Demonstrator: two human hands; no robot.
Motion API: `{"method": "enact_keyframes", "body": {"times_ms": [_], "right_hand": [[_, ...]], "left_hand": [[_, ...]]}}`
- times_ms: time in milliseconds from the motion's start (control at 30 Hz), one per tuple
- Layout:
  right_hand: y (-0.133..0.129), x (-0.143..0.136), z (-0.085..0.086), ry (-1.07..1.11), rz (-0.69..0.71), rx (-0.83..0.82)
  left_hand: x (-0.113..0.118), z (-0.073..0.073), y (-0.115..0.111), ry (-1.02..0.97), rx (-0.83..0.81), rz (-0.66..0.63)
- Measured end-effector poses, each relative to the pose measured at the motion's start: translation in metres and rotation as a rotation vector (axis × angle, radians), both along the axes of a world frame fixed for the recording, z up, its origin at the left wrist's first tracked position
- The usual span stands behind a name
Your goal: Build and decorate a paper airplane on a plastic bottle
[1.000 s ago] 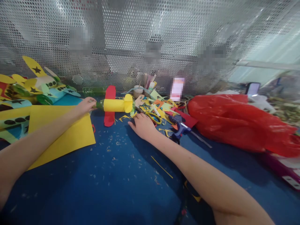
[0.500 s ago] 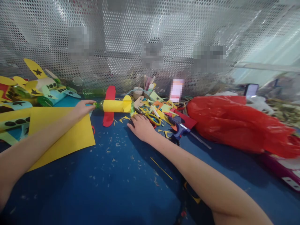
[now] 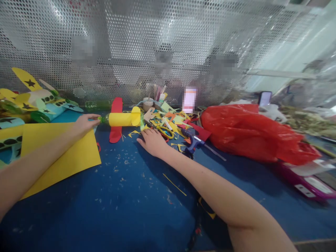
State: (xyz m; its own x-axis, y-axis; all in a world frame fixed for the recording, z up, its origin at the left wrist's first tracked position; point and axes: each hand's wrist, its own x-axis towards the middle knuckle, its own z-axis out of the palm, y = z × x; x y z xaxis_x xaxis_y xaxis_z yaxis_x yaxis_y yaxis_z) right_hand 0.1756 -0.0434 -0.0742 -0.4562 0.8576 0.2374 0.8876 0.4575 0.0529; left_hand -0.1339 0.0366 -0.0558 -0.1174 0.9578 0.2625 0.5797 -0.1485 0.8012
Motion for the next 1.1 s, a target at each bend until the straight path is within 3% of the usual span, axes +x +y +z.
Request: {"method": "enact_keyframes", "body": {"times_ms": [600, 767, 900, 1100], "right_hand": [[0.001, 0.000, 0.002, 0.016, 0.006, 0.012], [0.006, 0.013, 0.033, 0.023, -0.083, 0.112], [0.012, 0.034, 0.063, 0.022, -0.280, 0.152], [0.015, 0.057, 0.079, 0.003, -0.494, 0.078]], "left_hand": [[0.006, 0.001, -0.001, 0.055, 0.005, -0.074], [0.006, -0.003, 0.002, 0.045, 0.013, -0.128], [0.003, -0.004, 0.003, 0.069, 0.025, -0.161], [0.004, -0.007, 0.004, 0.189, 0.067, -0.165]]}}
